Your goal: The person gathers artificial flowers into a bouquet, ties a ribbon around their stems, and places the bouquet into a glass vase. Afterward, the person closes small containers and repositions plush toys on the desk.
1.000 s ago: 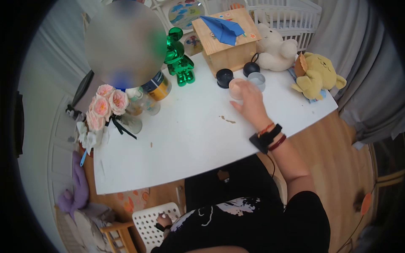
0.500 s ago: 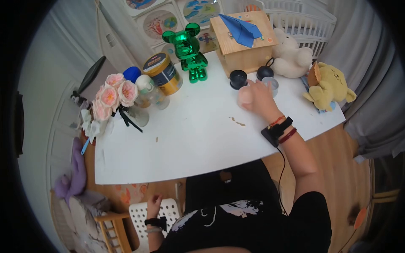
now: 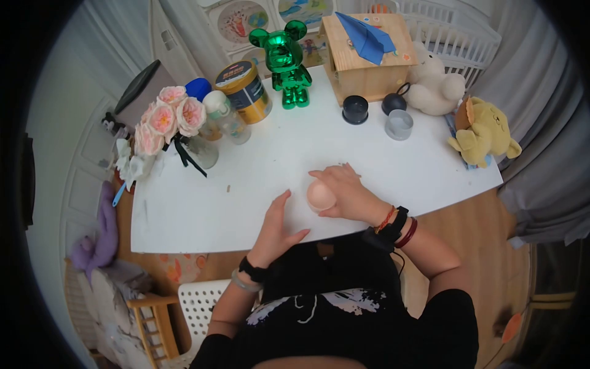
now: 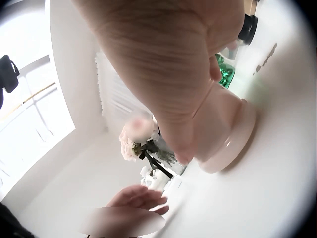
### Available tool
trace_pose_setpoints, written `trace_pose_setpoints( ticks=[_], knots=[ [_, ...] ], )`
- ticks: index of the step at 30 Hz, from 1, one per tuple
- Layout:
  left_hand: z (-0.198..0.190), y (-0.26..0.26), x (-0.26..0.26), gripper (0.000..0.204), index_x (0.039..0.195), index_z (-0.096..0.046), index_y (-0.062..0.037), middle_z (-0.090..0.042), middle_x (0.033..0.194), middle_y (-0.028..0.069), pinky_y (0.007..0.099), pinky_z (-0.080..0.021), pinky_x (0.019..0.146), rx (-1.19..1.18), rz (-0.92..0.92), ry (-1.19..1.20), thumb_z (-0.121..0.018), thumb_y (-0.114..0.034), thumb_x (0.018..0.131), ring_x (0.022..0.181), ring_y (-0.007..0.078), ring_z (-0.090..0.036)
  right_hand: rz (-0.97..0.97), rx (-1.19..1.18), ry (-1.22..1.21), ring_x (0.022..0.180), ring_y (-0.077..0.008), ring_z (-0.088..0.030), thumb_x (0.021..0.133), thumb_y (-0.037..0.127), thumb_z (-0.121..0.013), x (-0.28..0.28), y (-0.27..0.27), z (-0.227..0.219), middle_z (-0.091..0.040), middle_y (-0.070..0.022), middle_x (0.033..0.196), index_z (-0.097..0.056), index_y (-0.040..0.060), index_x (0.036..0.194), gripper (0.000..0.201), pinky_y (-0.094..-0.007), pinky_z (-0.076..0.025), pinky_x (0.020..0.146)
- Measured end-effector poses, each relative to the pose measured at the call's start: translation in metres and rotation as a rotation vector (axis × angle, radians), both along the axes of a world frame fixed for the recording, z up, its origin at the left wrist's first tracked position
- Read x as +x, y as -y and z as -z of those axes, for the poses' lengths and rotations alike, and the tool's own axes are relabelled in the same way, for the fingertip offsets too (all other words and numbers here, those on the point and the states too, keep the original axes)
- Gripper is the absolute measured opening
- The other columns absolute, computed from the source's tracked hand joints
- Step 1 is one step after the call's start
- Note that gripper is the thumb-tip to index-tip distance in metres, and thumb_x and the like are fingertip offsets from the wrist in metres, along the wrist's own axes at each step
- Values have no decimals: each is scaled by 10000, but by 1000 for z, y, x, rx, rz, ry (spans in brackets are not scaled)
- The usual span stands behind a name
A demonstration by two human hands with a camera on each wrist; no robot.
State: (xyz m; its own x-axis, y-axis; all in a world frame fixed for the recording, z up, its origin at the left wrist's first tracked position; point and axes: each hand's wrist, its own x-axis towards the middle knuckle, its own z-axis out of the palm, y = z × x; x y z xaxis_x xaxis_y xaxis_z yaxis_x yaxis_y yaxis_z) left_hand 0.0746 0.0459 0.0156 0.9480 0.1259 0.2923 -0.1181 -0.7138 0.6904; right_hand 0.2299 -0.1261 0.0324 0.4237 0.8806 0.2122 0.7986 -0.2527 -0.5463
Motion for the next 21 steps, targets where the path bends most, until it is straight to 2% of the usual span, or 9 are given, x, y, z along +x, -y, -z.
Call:
trace_pose_setpoints(
  ticks=[3,5,7,9,11,12,14,17,21],
  knots=[
    [16,6,20,961,1381,-241,39,-447,1287,237,434,-305,1046,20,-15,-22,-812,-190,643,1210,376,-427,-6,29,10,1154,-352,-427,615,247,-810,1,3,-1,-480,-142,1179,-405,97,1323,829,-526,-271,1033],
    [21,11,27,976,1387,-231,36,-448,1289,235,463,-271,1061,-19,-36,-19,-813,-206,642,1219,377,-420,-113,131,-23,1135,-359,-446,632,231,-802,11,8,-6,-488,-155,1186,-412,68,1313,801,-458,-325,1009],
    [25,15,32,992,1394,-220,33,-448,1292,234,492,-236,1075,-57,-56,-19,-813,-221,640,1228,377,-414,23,257,-57,1112,-362,-471,662,219,-787,31,22,-15,-495,-171,1193,-433,34,1277,733,-408,-366,977],
    [29,19,37,978,1388,-234,31,-486,1263,220,555,-179,1075,-83,-84,-24,-808,-239,644,1218,371,-433,358,299,109,1107,-362,-485,691,195,-767,62,41,-15,-503,-189,1195,-449,14,1252,669,-383,-389,961],
    [29,22,39,967,1386,-243,26,-506,1247,210,571,-172,1069,-57,-93,-26,-806,-238,645,1203,363,-450,622,277,320,1128,-361,-478,679,205,-781,107,60,-1,-508,-200,1201,-425,14,1273,718,-389,-382,974],
    [28,24,40,955,1383,-253,21,-526,1230,200,587,-164,1064,-29,-102,-25,-803,-238,647,1189,355,-468,621,275,320,1128,-361,-478,679,205,-781,123,67,9,-508,-200,1201,-425,14,1273,718,-389,-382,974],
    [27,26,42,942,1380,-265,16,-536,1221,191,593,-158,1063,-24,-105,-23,-802,-238,648,1178,344,-481,774,166,326,1115,-377,-491,661,196,-790,142,74,22,-515,-223,1189,-377,16,1311,790,-395,-398,965],
    [27,27,43,920,1374,-285,11,-547,1213,181,591,-149,1065,10,-113,-24,-798,-243,653,1168,324,-496,811,142,132,1096,-391,-509,660,177,-781,150,72,24,-521,-244,1175,-339,17,1331,819,-404,-416,947],
    [28,29,42,905,1370,-295,16,-556,1200,176,564,-151,1077,66,-122,-6,-789,-260,663,1163,306,-504,849,121,124,1085,-394,-522,676,142,-751,149,67,20,-526,-259,1170,-338,15,1330,785,-404,-431,933]
  ],
)
